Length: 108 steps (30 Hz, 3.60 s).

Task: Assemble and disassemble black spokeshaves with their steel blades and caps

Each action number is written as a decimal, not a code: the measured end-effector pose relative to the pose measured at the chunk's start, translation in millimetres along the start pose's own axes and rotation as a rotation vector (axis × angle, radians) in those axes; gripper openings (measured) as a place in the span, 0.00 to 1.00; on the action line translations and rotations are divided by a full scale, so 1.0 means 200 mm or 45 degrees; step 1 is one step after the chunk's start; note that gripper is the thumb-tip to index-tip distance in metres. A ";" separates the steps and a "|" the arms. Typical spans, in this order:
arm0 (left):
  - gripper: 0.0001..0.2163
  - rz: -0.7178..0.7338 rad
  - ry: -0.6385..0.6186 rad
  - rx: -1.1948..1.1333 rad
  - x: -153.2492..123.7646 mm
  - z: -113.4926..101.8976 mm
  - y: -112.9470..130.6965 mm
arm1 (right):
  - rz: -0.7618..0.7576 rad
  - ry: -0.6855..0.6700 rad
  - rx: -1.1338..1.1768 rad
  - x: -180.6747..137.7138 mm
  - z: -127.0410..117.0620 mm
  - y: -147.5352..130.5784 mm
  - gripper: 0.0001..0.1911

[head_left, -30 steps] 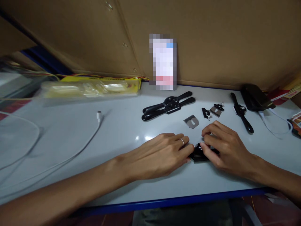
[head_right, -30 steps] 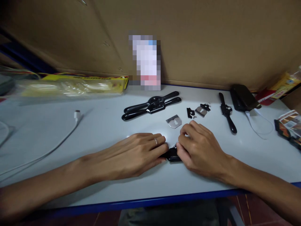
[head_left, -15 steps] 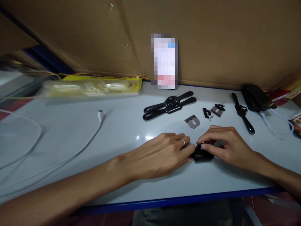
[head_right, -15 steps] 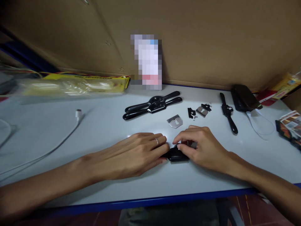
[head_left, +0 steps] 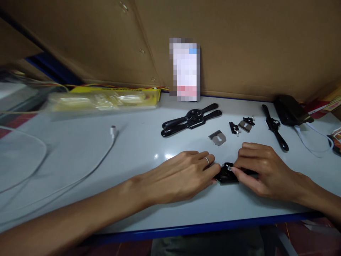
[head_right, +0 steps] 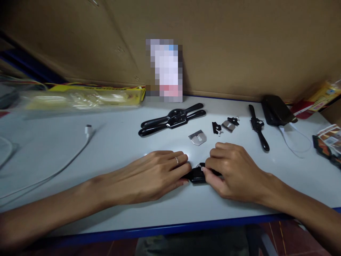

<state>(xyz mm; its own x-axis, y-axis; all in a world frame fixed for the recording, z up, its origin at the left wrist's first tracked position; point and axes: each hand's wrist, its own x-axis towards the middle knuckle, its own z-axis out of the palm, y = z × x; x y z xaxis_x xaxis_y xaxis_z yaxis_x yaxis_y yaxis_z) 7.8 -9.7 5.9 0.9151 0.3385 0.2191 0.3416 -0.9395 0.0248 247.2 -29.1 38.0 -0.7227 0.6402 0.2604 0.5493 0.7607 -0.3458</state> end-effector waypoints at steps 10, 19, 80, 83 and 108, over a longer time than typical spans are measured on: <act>0.07 -0.002 -0.004 -0.009 0.00 0.00 0.00 | -0.016 0.031 -0.090 0.00 0.02 0.01 0.15; 0.07 -0.003 -0.004 -0.004 0.00 0.00 0.00 | -0.090 0.015 0.000 -0.01 0.00 -0.01 0.14; 0.06 -0.004 -0.031 -0.001 0.00 0.00 0.00 | -0.102 0.008 -0.060 -0.01 0.02 0.02 0.15; 0.07 -0.016 -0.028 0.009 0.00 0.00 0.00 | -0.032 -0.012 -0.032 -0.01 -0.02 0.03 0.14; 0.12 -0.034 -0.064 -0.039 -0.01 -0.01 -0.03 | 0.051 -0.503 -0.038 -0.02 -0.10 0.09 0.14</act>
<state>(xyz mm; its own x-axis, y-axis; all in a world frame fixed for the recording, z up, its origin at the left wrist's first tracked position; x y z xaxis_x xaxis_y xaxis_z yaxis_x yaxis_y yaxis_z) 3.5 -4.7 7.4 0.9157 0.3647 0.1690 0.3599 -0.9311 0.0596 268.2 -16.7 49.1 -0.8028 0.5838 -0.1214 0.5883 0.7423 -0.3207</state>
